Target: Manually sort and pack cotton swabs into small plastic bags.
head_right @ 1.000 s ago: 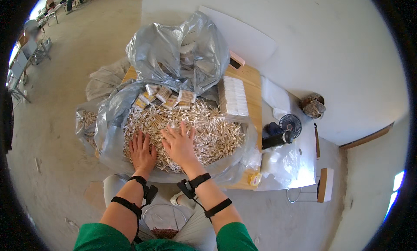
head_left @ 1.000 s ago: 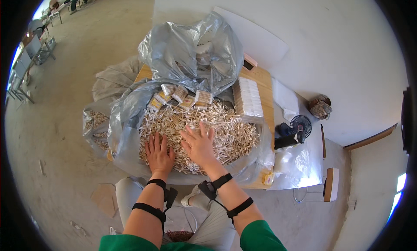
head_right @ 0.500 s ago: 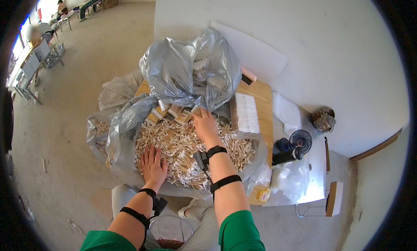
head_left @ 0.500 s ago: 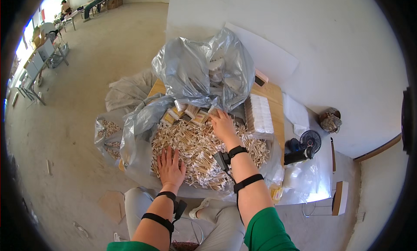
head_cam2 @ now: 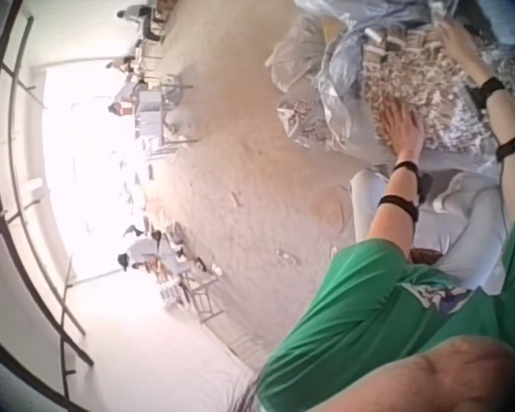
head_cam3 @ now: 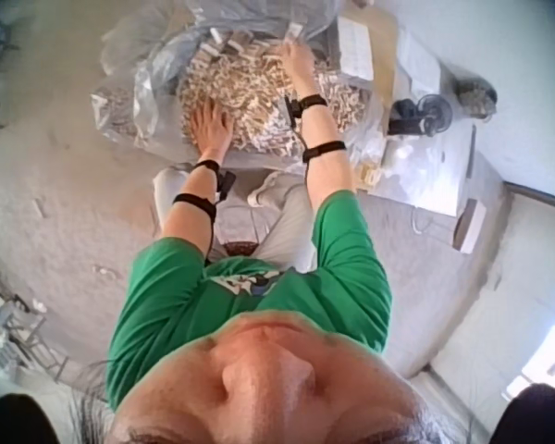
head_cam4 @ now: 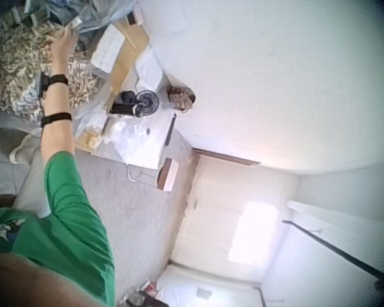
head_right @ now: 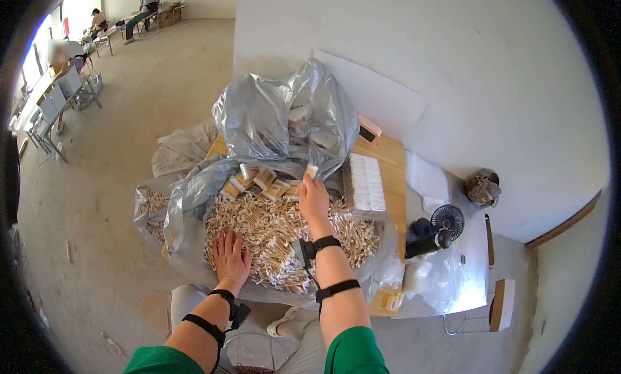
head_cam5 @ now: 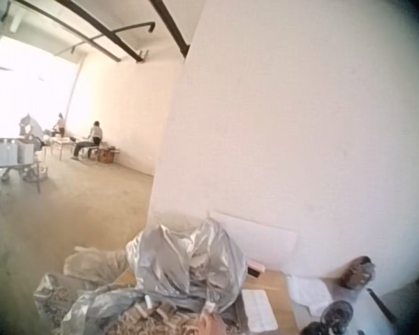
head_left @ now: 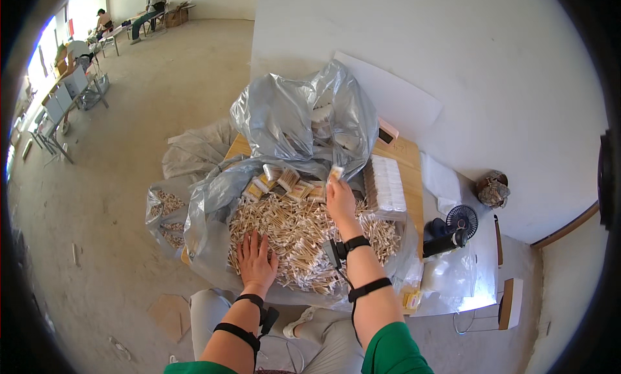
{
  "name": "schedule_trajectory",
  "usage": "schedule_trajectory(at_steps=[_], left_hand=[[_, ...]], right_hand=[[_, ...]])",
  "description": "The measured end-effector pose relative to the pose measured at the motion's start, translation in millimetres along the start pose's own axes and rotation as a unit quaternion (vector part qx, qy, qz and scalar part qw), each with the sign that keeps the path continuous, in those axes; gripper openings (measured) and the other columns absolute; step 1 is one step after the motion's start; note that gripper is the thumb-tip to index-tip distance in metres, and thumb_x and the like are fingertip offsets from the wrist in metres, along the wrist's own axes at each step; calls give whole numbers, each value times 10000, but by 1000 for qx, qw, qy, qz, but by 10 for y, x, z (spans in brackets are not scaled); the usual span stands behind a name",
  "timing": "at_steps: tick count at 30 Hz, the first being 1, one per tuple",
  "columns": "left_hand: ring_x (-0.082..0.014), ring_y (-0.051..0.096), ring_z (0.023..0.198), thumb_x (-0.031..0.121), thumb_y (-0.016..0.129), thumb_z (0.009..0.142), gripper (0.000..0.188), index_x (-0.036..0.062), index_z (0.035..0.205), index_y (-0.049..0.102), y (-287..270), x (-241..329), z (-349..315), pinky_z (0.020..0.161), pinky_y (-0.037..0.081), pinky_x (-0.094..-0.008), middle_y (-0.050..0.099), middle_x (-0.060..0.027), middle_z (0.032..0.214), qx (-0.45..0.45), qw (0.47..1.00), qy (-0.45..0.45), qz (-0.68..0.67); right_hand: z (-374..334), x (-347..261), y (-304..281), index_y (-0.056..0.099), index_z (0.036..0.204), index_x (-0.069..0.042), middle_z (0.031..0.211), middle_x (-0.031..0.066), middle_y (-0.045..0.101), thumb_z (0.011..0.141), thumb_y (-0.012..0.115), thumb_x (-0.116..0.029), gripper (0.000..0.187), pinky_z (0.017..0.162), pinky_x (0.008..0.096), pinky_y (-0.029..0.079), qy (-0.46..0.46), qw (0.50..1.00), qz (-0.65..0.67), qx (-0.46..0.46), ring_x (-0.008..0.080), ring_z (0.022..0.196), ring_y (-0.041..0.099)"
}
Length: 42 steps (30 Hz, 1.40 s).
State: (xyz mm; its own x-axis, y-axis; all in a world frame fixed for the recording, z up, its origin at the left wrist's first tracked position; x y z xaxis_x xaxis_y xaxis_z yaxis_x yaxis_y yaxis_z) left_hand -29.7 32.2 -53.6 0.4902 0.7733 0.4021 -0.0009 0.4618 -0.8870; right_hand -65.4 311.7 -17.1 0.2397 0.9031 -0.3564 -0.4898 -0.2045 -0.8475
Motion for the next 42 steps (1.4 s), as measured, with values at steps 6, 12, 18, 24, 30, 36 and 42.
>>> schedule_trajectory(at_steps=[6,12,18,24,30,36,42], left_hand=[[-330,259,1331,260,509,860,464,79,1287,476,-53,-72,-16,1106,165,-475,340,-133,1420,7,1000,-4,3],[-338,279,1315,263,514,856,468,87,1288,471,14,-45,6,1095,177,-487,358,-132,1404,16,1000,19,4],[-327,332,1273,265,531,860,376,117,1205,553,49,-200,96,1043,243,-474,407,-138,1363,24,998,29,-42],[-309,526,851,208,552,855,179,54,791,619,-553,240,351,748,402,-421,563,-93,826,140,988,50,-49],[-143,522,597,278,530,899,288,24,806,629,-712,763,10,557,417,-299,573,-43,662,-177,857,-69,-478],[-64,516,609,213,538,891,238,10,826,642,-1147,914,-350,542,396,-217,602,-10,695,-268,813,-40,-515],[-60,450,561,167,584,848,195,11,738,621,-1184,747,-551,511,359,-238,545,10,629,-192,845,-34,-497]], right_hand=[[-543,-432,-423,566,1128,27,952,94,640,898,534,-96,263,672,286,483,228,865,439,77,153,830,607],[-1307,-707,-561,510,1179,-1,1117,96,571,810,552,101,384,773,279,523,302,698,642,98,163,951,582],[-1806,-859,-720,526,1113,-6,1014,75,574,745,608,139,404,791,299,526,322,756,564,80,161,918,578],[-1894,-989,-897,531,1117,-13,997,64,571,746,614,138,409,761,294,546,322,719,603,127,153,887,578],[-1938,-1163,-1065,537,1123,-15,1002,75,579,752,629,112,402,700,274,536,324,733,583,134,154,861,592],[-2065,-1448,-1251,539,1125,-13,997,78,587,761,643,78,389,644,270,523,268,745,599,120,142,841,598],[-2277,-1677,-1563,574,1069,-20,919,109,616,762,656,29,322,636,298,505,123,949,240,161,202,787,626]])
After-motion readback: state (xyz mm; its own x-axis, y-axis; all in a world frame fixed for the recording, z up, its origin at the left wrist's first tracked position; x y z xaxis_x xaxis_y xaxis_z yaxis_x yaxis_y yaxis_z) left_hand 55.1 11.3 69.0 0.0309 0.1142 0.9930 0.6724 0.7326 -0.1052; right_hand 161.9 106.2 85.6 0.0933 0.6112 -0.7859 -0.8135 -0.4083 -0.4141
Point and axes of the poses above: each hand's wrist, its own z-axis towards the middle knuckle, its own y-axis out of the palm, x = y × z, the point moved 1 cm from there along z, towards the middle knuckle
